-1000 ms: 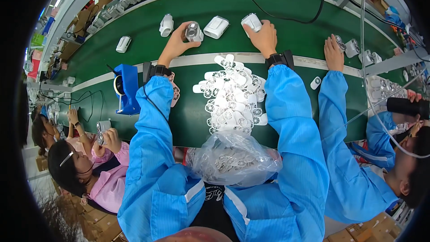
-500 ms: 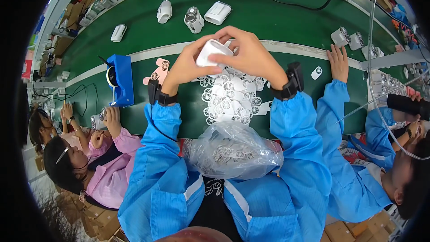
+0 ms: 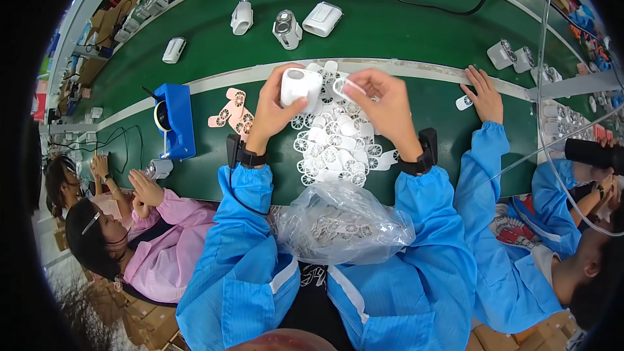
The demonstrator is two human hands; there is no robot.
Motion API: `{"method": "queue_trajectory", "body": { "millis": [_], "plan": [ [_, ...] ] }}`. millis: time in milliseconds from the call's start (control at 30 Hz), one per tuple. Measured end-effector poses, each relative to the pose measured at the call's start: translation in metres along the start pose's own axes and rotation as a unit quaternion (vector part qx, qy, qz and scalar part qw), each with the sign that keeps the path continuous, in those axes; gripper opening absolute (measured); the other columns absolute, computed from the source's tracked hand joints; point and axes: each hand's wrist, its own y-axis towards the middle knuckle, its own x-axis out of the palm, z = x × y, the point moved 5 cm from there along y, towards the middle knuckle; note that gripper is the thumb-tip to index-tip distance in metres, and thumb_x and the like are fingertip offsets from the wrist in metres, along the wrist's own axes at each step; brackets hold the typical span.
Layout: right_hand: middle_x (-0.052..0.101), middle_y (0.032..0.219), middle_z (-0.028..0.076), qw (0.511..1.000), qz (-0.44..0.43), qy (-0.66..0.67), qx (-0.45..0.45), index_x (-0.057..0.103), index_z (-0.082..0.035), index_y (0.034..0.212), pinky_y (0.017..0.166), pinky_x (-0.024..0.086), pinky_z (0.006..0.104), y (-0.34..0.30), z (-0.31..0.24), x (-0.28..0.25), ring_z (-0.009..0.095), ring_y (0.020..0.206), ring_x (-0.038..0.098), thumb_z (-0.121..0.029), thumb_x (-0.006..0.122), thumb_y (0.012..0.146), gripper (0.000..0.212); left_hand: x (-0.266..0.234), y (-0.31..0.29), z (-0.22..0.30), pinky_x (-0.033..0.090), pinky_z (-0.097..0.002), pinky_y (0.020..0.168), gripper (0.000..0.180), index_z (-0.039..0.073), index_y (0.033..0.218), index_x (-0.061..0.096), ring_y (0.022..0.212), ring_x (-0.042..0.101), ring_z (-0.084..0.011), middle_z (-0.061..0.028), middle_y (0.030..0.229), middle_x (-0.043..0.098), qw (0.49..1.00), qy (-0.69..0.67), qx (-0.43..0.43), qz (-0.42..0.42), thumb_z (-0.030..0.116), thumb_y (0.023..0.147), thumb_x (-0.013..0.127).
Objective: The person picks up a white plastic housing and a white plastic fan cover, presses the cover into the housing by hand, and places the assembled unit onto the conveyor belt, repeating the process.
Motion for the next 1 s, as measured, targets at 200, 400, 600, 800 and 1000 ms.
{"method": "queue_trajectory", "body": {
  "millis": [200, 400, 600, 800, 1000],
  "plan": [
    [0.071, 0.105, 0.007, 0.989, 0.063, 0.064, -0.114, 0.077, 0.002, 0.107, 0.081, 0.053, 0.0235, 0.01, -0.03, 0.01, 0.013, 0.09, 0.066, 0.0, 0.073, 0.096, 0.012, 0.031, -0.01, 0.014, 0.054, -0.0334, 0.099, 0.072, 0.004, 0.142, 0.057, 0.114, 0.067, -0.0176, -0.0105, 0.125, 0.07, 0.996, 0.048, 0.001, -0.073, 0.013, 0.08, 0.091],
    [0.071, 0.109, 0.01, 0.991, 0.017, 0.051, -0.123, 0.078, 0.001, 0.116, 0.081, 0.054, 0.0262, 0.006, -0.02, 0.009, 0.015, 0.095, 0.067, 0.001, 0.074, 0.094, 0.022, 0.028, -0.01, 0.009, 0.055, -0.0344, 0.098, 0.073, 0.003, 0.14, 0.06, 0.113, 0.068, -0.019, -0.0127, 0.125, 0.071, 1.0, 0.018, 0.015, -0.018, 0.02, 0.078, 0.093],
    [0.071, 0.113, 0.01, 0.987, 0.026, 0.037, -0.154, 0.079, -0.002, 0.121, 0.083, 0.056, 0.0304, 0.004, -0.028, 0.004, 0.019, 0.097, 0.069, 0.002, 0.075, 0.091, 0.031, 0.025, -0.008, 0.009, 0.055, -0.0349, 0.098, 0.077, 0.003, 0.14, 0.061, 0.113, 0.069, -0.0205, -0.0136, 0.126, 0.071, 0.999, 0.041, 0.022, -0.003, 0.026, 0.076, 0.095],
    [0.071, 0.113, 0.01, 0.984, 0.02, 0.031, -0.173, 0.08, -0.002, 0.117, 0.086, 0.056, 0.0307, 0.001, -0.031, 0.01, 0.02, 0.1, 0.071, 0.002, 0.076, 0.09, 0.027, 0.028, -0.005, 0.013, 0.056, -0.0353, 0.096, 0.075, 0.002, 0.139, 0.063, 0.112, 0.07, -0.0218, -0.0136, 0.126, 0.072, 0.995, 0.086, 0.047, -0.016, 0.022, 0.074, 0.095],
    [0.071, 0.113, 0.01, 0.984, 0.04, 0.075, -0.155, 0.081, -0.002, 0.115, 0.088, 0.058, 0.0319, 0.0, -0.029, 0.011, 0.02, 0.099, 0.073, 0.004, 0.078, 0.089, 0.027, 0.028, -0.005, 0.018, 0.056, -0.035, 0.095, 0.075, 0.002, 0.138, 0.064, 0.111, 0.071, -0.0218, -0.0134, 0.125, 0.072, 0.993, 0.1, 0.054, -0.027, 0.019, 0.073, 0.096]
  ]
}}
